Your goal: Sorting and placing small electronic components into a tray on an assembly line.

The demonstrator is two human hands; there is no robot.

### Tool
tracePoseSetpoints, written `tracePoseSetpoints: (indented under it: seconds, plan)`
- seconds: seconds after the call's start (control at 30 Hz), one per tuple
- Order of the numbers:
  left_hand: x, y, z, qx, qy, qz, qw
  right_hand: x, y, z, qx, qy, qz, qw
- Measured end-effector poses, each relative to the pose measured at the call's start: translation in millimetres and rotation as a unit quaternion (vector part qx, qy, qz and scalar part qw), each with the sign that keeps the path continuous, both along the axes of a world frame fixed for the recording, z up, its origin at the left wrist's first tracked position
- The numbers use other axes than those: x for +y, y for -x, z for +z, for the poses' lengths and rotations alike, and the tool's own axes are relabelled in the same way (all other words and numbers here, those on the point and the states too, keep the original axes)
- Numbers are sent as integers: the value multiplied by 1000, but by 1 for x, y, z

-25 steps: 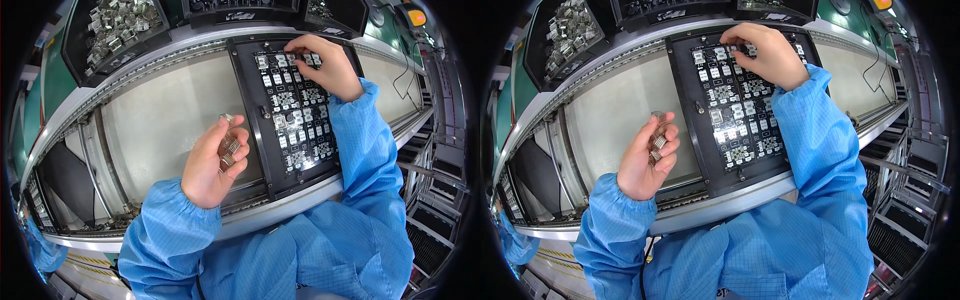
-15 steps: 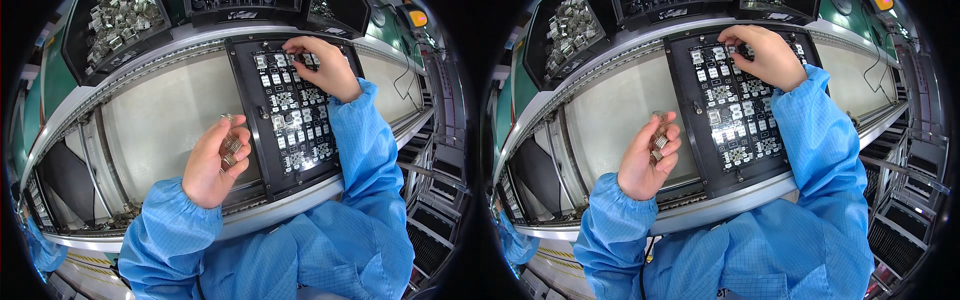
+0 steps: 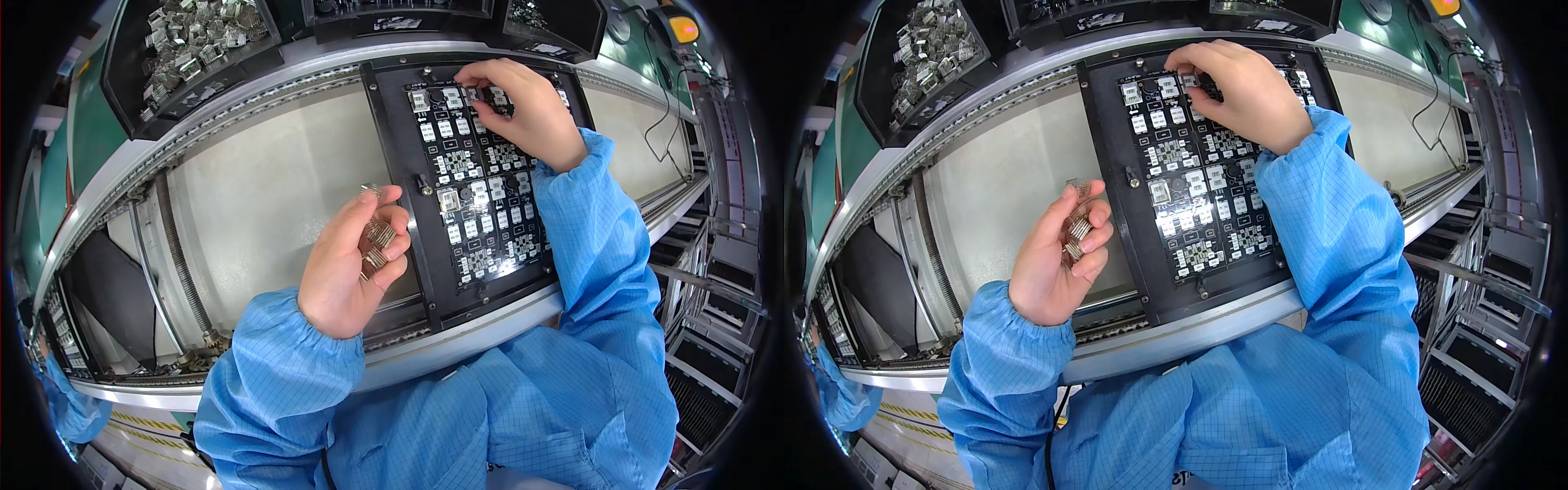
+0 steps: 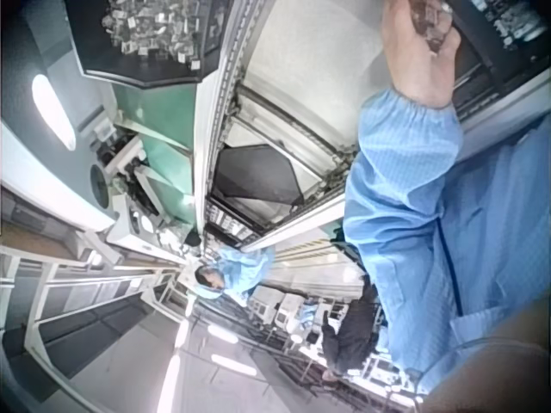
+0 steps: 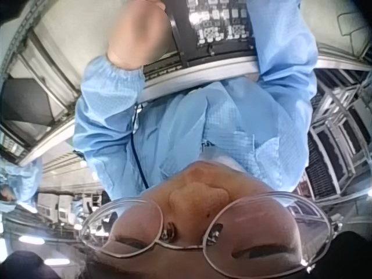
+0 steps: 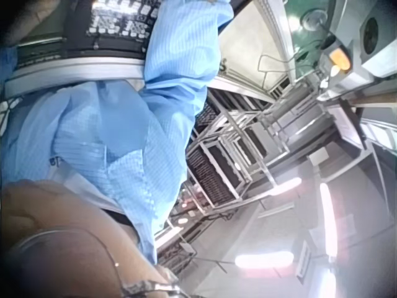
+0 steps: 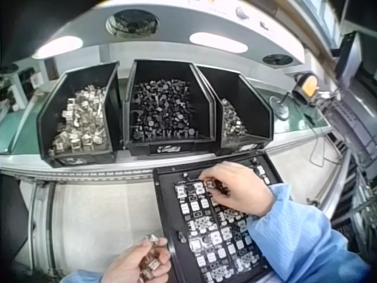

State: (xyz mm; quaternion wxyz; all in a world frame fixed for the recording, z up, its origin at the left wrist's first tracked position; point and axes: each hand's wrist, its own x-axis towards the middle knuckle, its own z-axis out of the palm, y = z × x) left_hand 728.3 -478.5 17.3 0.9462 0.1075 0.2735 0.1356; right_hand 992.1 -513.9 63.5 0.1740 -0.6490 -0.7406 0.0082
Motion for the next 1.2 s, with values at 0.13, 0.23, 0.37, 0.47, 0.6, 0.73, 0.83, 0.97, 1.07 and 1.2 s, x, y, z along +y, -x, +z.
tracePoseSetpoints:
  seconds: [0.13, 0.23, 0.37, 0.47, 0.6, 0.73, 0.83, 0.97, 1.07, 1.2]
  plan:
    - [-3, -4, 4, -3, 0, 1, 1000, 0, -4, 0, -25, -16, 16, 999]
    - [-4, -6, 6, 5, -5, 1, 1000, -3, -2, 1, -31, 0, 0, 1000]
    - [-5, -7, 7, 5, -7, 7, 1000, -8, 3, 4, -82, -1, 5, 997]
    - [-6, -8, 9, 8, -29, 13, 999, -10, 6, 3, -87, 19, -18, 996]
    - [-7, -9, 16, 1, -66, 16, 998, -9, 7, 2, -57, -17, -17, 998]
    - [-4, -7, 20, -29, -98, -23, 995, -6, 9, 0, -14, -50, -15, 999]
    - [-4, -8, 25, -36, -107, -44, 993, -5, 5, -3, 29, -47, -34, 998]
    - [-6, -10, 30, -42, -122, -71, 989, -6, 2, 0, 7, -34, -20, 999]
    - [-8, -11, 30, -50, -131, -74, 987, -9, 4, 5, -23, -52, -6, 998]
    - [-8, -8, 22, -42, -149, -83, 985, -23, 40, 34, 306, 99, 114, 940]
